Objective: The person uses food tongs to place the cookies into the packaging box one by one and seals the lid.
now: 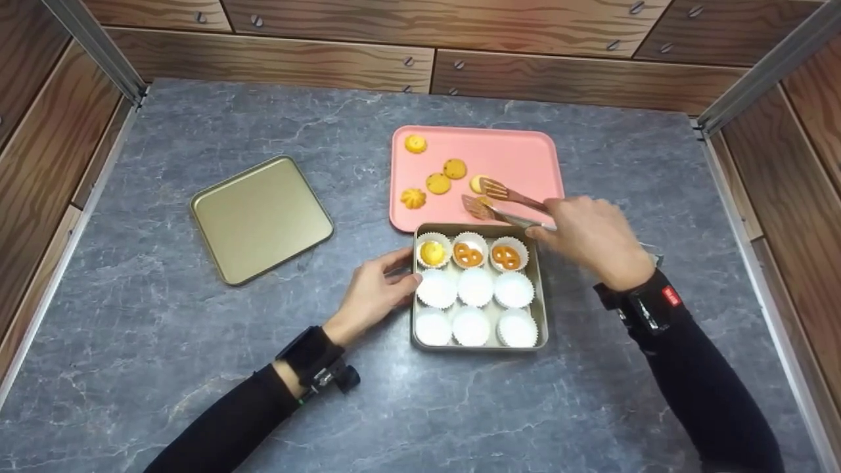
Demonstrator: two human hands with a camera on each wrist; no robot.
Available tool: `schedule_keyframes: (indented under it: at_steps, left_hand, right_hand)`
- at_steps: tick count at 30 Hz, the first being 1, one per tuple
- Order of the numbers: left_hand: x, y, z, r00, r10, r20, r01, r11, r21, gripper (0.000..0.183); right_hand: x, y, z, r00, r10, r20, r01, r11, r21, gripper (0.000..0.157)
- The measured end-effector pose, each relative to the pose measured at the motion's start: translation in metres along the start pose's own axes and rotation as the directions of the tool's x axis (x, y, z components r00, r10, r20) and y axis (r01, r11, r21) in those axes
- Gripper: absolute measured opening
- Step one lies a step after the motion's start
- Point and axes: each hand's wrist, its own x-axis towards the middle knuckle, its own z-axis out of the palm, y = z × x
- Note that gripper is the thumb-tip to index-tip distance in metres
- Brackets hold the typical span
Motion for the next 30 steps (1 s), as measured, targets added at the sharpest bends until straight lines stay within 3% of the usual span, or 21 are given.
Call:
schedule_keyframes:
  at_steps: [6, 16, 30]
  left_hand:
    - [0.0, -0.001, 0.0, 1.0, 0.004, -0.005, -0.004, 1.0, 0.023, 0.064]
    - [0.0, 0.0, 0.001, 1.0, 0.018, -0.016, -0.017, 0.999, 0.027, 0.062]
    - [0.0, 0.001, 0.0, 1.0, 0.004, -0.01, -0.004, 1.0, 0.014, 0.063]
  right_hand:
    - [0.001, 0.003, 0.0, 1.0, -0.004, 0.012, 0.004, 1.0, 0.012, 0.039]
    - [-0.003, 0.017, 0.011, 0.998, -0.008, -0.057, 0.008, 1.0, 0.007, 0.041]
    - [-0.008, 0.048, 0.04, 0.987, -0.111, -0.118, 0.123, 0.988, 0.096, 0.032]
